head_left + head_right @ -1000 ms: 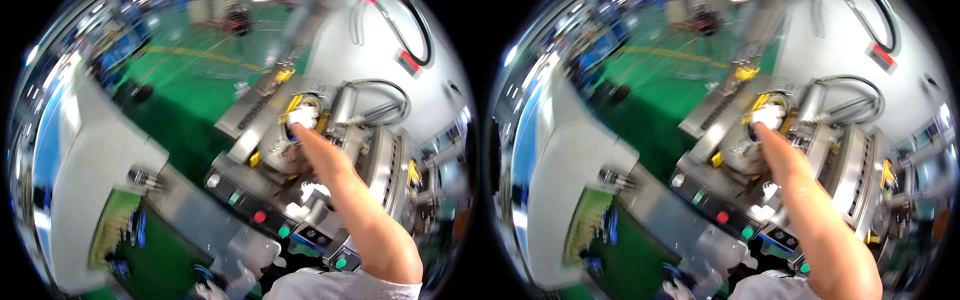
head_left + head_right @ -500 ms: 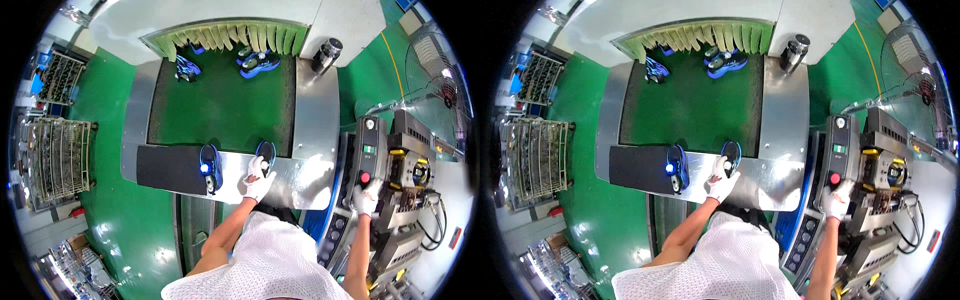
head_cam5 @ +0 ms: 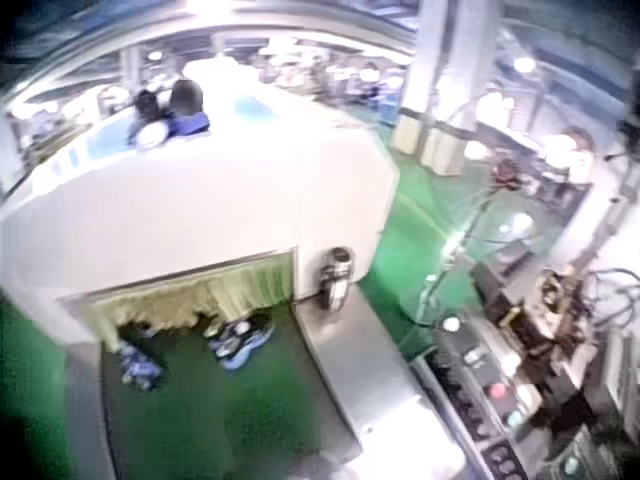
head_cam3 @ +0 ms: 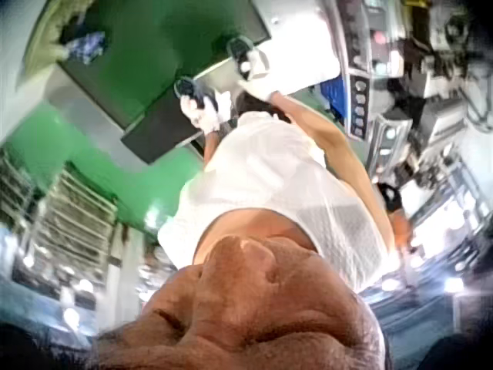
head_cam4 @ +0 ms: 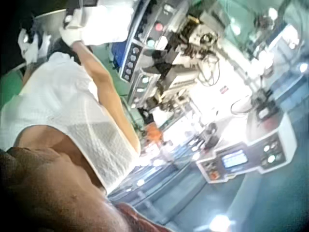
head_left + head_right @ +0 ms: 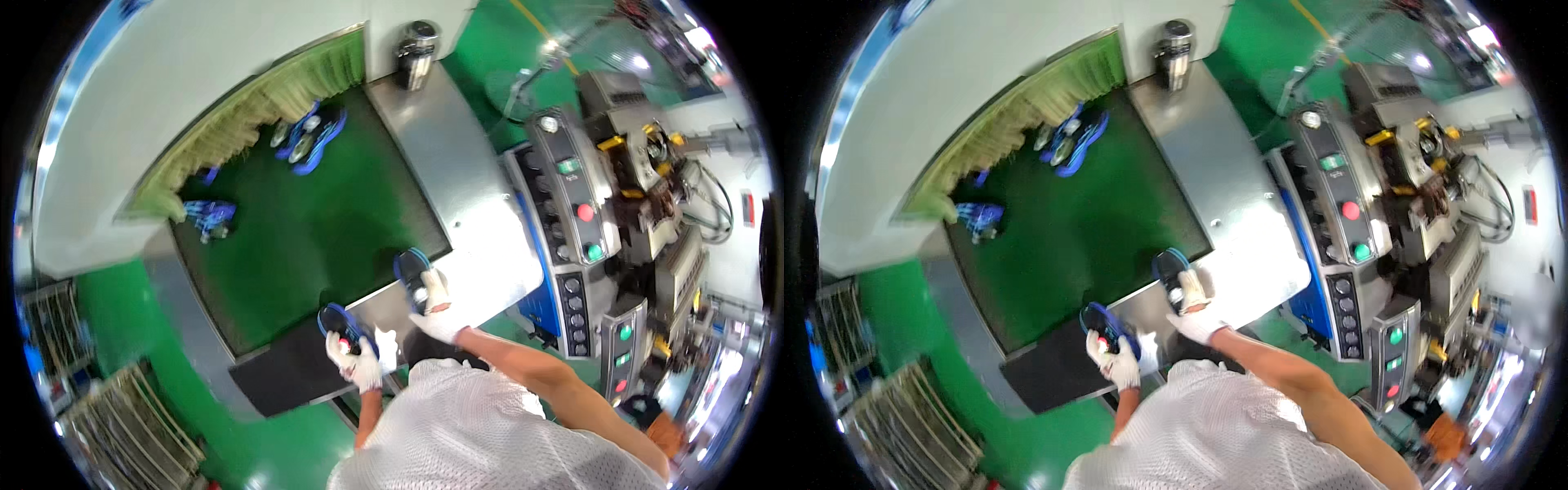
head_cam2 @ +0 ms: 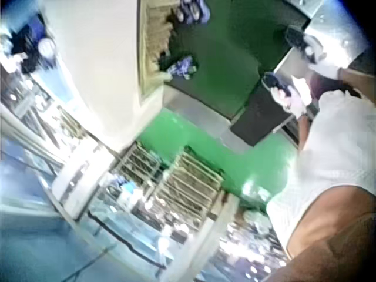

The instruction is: The person operates shoe-lasting and sole-attaching machinery, placing shoe uppers into the press, transferring completed shoes to a conveyor belt, and sorting them onto a work table.

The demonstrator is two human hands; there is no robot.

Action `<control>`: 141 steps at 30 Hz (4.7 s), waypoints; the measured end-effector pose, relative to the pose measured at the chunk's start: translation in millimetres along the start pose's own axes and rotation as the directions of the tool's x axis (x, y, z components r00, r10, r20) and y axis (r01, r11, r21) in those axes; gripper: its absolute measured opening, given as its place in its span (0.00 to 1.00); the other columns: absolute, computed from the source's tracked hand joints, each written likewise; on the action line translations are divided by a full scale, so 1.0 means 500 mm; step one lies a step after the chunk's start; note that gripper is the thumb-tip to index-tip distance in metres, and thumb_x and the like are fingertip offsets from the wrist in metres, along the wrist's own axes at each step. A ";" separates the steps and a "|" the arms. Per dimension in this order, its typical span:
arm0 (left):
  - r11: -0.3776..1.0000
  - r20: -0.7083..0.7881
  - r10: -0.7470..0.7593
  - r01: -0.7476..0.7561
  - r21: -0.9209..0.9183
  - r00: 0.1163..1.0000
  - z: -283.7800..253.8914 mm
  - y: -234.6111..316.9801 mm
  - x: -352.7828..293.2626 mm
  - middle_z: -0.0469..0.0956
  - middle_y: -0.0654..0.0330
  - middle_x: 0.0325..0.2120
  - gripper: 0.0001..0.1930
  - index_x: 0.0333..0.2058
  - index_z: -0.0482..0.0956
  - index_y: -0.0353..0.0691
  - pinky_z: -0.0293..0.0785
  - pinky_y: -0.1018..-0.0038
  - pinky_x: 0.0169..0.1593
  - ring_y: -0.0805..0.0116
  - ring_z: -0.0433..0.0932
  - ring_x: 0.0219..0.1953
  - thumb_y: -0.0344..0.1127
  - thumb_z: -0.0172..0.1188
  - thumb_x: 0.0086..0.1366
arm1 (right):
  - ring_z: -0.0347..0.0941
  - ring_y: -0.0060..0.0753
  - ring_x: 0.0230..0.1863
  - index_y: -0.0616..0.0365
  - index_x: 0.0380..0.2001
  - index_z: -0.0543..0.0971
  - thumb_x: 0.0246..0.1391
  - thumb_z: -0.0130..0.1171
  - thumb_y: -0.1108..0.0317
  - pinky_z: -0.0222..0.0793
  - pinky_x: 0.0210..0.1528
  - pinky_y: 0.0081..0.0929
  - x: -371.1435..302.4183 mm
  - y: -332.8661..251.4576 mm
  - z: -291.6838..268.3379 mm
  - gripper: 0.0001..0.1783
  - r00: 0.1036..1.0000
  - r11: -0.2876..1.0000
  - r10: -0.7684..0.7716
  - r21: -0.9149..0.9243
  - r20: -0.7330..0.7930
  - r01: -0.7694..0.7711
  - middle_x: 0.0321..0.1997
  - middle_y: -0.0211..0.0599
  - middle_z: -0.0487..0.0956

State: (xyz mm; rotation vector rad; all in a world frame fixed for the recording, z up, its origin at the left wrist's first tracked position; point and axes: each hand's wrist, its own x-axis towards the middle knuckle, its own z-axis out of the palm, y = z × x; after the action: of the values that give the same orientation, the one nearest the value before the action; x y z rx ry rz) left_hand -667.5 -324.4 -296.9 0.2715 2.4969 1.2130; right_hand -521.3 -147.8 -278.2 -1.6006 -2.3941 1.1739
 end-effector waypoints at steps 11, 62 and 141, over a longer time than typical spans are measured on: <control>0.903 0.569 0.406 -0.410 -0.129 0.715 0.131 0.204 0.075 0.73 0.46 0.58 0.30 0.58 0.69 0.31 0.71 0.63 0.62 0.54 0.75 0.56 0.19 0.65 0.56 | 0.73 0.56 0.65 0.57 0.68 0.67 0.49 0.69 0.47 0.69 0.66 0.42 -0.026 0.008 -0.127 0.46 0.871 0.724 0.489 0.576 -0.043 -0.378 0.64 0.58 0.75; -0.007 0.835 -0.074 -0.837 -0.547 -0.545 0.476 0.339 -0.490 0.76 0.48 0.60 0.31 0.63 0.72 0.40 0.69 0.59 0.66 0.50 0.75 0.63 0.54 0.55 0.69 | 0.73 0.50 0.67 0.62 0.68 0.66 0.59 0.63 0.54 0.67 0.68 0.40 -0.853 0.397 -0.101 0.38 0.348 0.419 0.905 0.657 -0.245 -0.626 0.65 0.51 0.76; 0.378 0.607 0.448 -0.476 -0.794 -0.656 0.758 0.783 -1.263 0.68 0.44 0.65 0.34 0.68 0.63 0.33 0.65 0.61 0.69 0.52 0.69 0.67 0.40 0.64 0.68 | 0.80 0.43 0.57 0.73 0.66 0.66 0.50 0.69 0.69 0.77 0.61 0.41 -0.924 0.468 -0.496 0.41 0.243 0.003 0.791 0.401 -0.561 0.916 0.60 0.50 0.79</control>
State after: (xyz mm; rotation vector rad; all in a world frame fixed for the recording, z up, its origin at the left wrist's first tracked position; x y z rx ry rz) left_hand 69.1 -11.9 -61.8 2.0629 0.4658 0.4852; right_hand -19.1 -335.9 -72.5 -0.7083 -0.1011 0.7552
